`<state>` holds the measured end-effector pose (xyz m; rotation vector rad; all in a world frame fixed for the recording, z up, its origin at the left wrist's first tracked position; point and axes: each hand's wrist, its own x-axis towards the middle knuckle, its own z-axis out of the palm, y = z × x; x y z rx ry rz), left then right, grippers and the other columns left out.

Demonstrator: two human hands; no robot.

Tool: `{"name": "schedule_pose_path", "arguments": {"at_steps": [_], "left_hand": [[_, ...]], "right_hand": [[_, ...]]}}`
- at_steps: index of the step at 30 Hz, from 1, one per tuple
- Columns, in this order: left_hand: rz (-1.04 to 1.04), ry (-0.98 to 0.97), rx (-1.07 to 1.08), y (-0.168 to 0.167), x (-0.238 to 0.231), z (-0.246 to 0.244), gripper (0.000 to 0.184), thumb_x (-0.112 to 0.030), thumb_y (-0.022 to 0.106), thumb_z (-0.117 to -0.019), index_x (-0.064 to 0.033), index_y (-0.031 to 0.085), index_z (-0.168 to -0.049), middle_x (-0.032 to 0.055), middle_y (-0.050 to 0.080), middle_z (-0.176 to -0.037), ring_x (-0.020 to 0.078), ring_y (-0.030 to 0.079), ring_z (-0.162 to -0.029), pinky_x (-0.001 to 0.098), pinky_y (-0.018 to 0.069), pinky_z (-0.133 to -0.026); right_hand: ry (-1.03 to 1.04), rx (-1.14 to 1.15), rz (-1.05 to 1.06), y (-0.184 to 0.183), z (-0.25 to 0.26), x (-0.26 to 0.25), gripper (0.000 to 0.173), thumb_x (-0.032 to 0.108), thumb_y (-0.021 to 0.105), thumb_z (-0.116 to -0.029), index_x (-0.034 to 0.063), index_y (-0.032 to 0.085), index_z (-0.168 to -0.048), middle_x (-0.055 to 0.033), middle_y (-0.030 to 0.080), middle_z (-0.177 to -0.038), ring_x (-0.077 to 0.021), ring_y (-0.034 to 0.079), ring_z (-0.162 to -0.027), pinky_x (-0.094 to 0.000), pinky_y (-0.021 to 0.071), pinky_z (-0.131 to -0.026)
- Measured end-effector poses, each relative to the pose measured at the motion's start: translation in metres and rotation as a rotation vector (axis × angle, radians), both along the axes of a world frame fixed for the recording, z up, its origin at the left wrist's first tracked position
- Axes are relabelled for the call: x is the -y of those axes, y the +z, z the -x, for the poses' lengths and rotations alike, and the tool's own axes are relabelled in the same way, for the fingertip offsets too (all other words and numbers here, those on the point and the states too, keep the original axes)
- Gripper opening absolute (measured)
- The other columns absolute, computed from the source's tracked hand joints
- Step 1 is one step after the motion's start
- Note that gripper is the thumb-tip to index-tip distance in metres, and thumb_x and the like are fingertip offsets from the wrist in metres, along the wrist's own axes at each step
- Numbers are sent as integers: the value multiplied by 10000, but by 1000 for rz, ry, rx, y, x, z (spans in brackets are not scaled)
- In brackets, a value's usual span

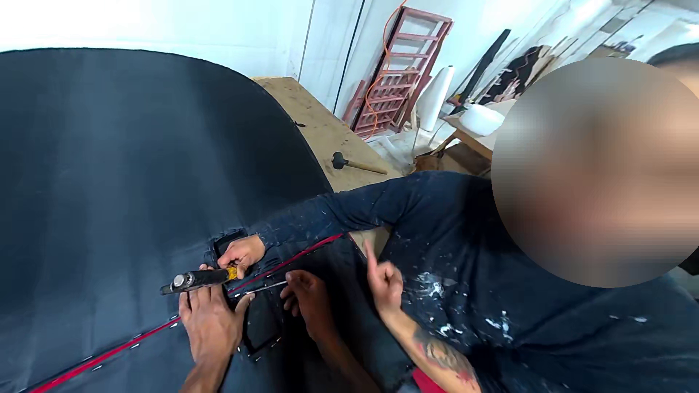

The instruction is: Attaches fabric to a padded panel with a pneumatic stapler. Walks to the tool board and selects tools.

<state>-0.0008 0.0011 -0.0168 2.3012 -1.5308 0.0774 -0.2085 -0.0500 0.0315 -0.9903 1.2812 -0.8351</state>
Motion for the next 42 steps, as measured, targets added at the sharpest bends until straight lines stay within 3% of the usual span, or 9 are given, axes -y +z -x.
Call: {"name": "schedule_pose_path", "arguments": {"at_steps": [5,15,19,23,28,33,36,38,42], "left_hand": [[-39,25,7,5,1,1,995,-892,565,-699,-151,648,-1357,106,585,-1453,317,454,-1431,560,203,-1245],[-71,55,32,13,1,6,990,-881,589,-691,-185,628,-1393,78,560,-1489,295,445,-1442,555,204,-1247],[-85,69,32,12,0,4,990,-888,582,-687,-206,617,-1404,62,548,-1503,273,429,-1454,544,187,-1253],[-92,52,25,13,0,10,1018,-886,587,-687,-189,596,-1429,65,536,-1516,282,419,-1462,543,175,-1256],[-82,77,18,24,-4,3,1128,-948,627,-556,-183,633,-1386,75,569,-1474,296,441,-1439,567,211,-1243],[20,-17,25,18,1,10,989,-811,641,-678,-93,646,-1358,161,559,-1472,357,449,-1428,592,256,-1210],[71,-46,44,17,-1,6,684,-518,488,-864,-70,640,-1358,181,570,-1450,361,474,-1403,597,280,-1187],[110,-83,81,21,-5,5,611,-453,366,-969,-46,643,-1331,189,593,-1413,362,503,-1375,593,302,-1172],[126,-103,39,43,-10,10,575,-388,417,-968,18,641,-1309,226,598,-1395,395,513,-1360,600,305,-1162]], "right_hand": [[-1,48,99,-2,-19,-8,342,264,487,-1091,-33,619,-1198,-114,708,-801,-185,632,-537,-303,529,-456],[134,-53,211,-10,-1,-1,373,345,476,-1086,21,640,-1170,-94,687,-769,-211,630,-546,-338,547,-479],[214,105,136,-8,-3,5,440,381,504,-1078,16,625,-1292,-141,711,-862,-229,654,-619,-349,558,-528],[164,105,118,-11,-5,2,381,325,498,-1083,-14,620,-1207,-138,698,-810,-229,653,-585,-349,560,-503],[192,24,100,-3,-10,1,388,327,471,-1083,-8,592,-1236,-119,705,-830,-238,677,-618,-383,588,-540],[214,-223,369,22,-35,-31,276,342,601,-1034,117,691,-1166,-15,716,-814,-128,684,-638,-331,611,-612],[197,-355,659,19,-72,-48,199,323,697,-973,144,751,-1040,12,737,-904,-74,699,-798,-294,613,-766],[269,-432,675,26,-90,-57,181,302,683,-969,151,766,-1027,-5,755,-959,-111,722,-883,-344,613,-835],[356,-505,642,33,-90,-53,249,350,652,-972,121,742,-1015,-55,741,-867,-184,726,-808,-421,606,-770]]}}
